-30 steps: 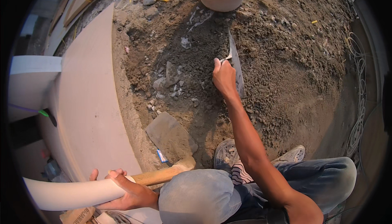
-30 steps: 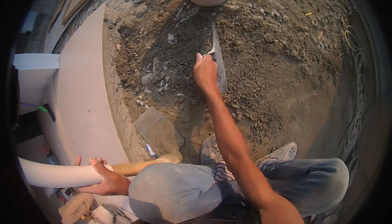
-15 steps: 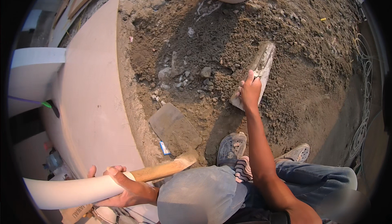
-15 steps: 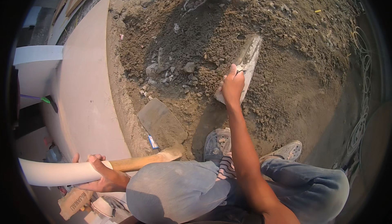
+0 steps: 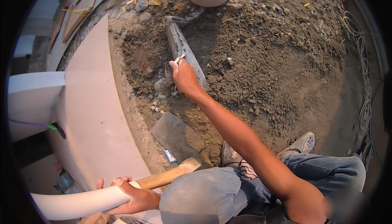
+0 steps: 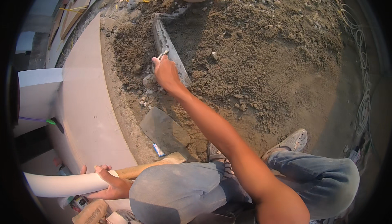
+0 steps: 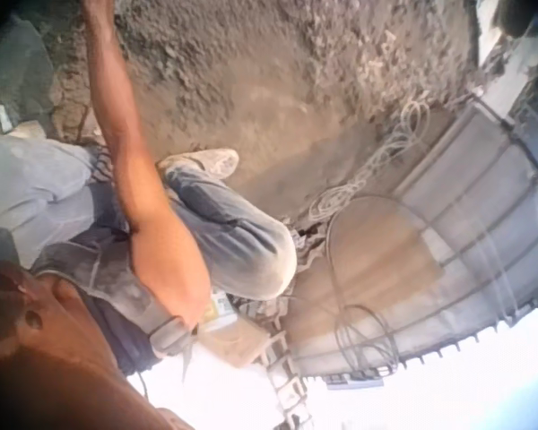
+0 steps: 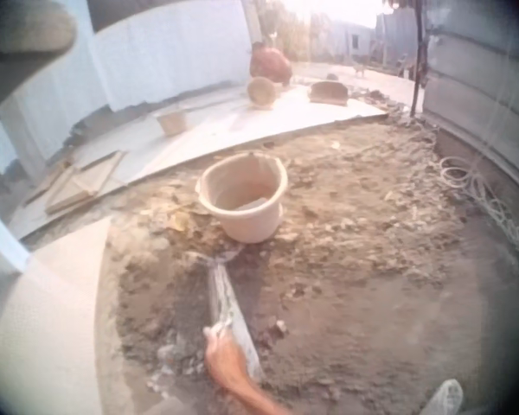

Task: The person closes a red toolbox, walks to a construction area, and uses a trowel to smooth a pile of wet cement on the floor. The person sits cross-legged while working.

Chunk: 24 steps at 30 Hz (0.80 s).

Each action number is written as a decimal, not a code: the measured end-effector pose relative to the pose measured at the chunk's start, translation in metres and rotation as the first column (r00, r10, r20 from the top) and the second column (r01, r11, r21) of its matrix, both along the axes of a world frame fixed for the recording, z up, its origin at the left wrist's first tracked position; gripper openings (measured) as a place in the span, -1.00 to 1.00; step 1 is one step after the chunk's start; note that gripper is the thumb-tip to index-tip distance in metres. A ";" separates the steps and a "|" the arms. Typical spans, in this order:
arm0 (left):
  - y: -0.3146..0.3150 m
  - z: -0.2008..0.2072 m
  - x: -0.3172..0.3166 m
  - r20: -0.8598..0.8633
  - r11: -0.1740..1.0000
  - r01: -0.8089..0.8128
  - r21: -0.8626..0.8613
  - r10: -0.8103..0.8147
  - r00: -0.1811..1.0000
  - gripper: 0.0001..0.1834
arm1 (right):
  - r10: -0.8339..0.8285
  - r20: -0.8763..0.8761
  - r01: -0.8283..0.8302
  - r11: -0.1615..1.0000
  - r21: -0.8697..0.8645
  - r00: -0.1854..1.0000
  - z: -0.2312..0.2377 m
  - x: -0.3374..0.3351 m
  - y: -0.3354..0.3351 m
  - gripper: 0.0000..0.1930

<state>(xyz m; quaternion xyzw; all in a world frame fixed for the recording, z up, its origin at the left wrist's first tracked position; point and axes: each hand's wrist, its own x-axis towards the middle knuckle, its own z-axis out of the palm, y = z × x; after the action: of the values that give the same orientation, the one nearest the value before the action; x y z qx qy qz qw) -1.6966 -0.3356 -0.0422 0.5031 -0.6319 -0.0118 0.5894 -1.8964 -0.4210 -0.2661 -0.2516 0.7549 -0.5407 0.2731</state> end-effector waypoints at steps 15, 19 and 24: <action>-0.005 0.002 -0.009 0.089 1.000 -0.013 -0.009 0.013 0.996 -0.50 | 0.033 0.175 -0.034 0.999 0.003 0.984 -0.018 0.067 0.061 -0.53; -0.005 0.001 -0.011 0.056 0.998 0.050 -0.028 -0.048 0.997 -0.46 | -0.126 0.050 0.129 0.990 -0.057 0.991 0.003 0.006 0.126 -0.58; -0.007 0.001 -0.011 0.105 0.999 0.041 -0.011 -0.040 0.994 -0.42 | -0.901 0.298 0.905 0.380 0.192 0.315 0.025 -0.115 0.266 -0.65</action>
<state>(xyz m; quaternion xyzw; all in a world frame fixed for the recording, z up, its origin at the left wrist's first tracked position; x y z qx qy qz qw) -1.7076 -0.3428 -0.0415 0.4862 -0.6721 0.0069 0.5585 -2.0118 -0.1550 -0.2410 0.3122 0.7001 -0.6398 0.0550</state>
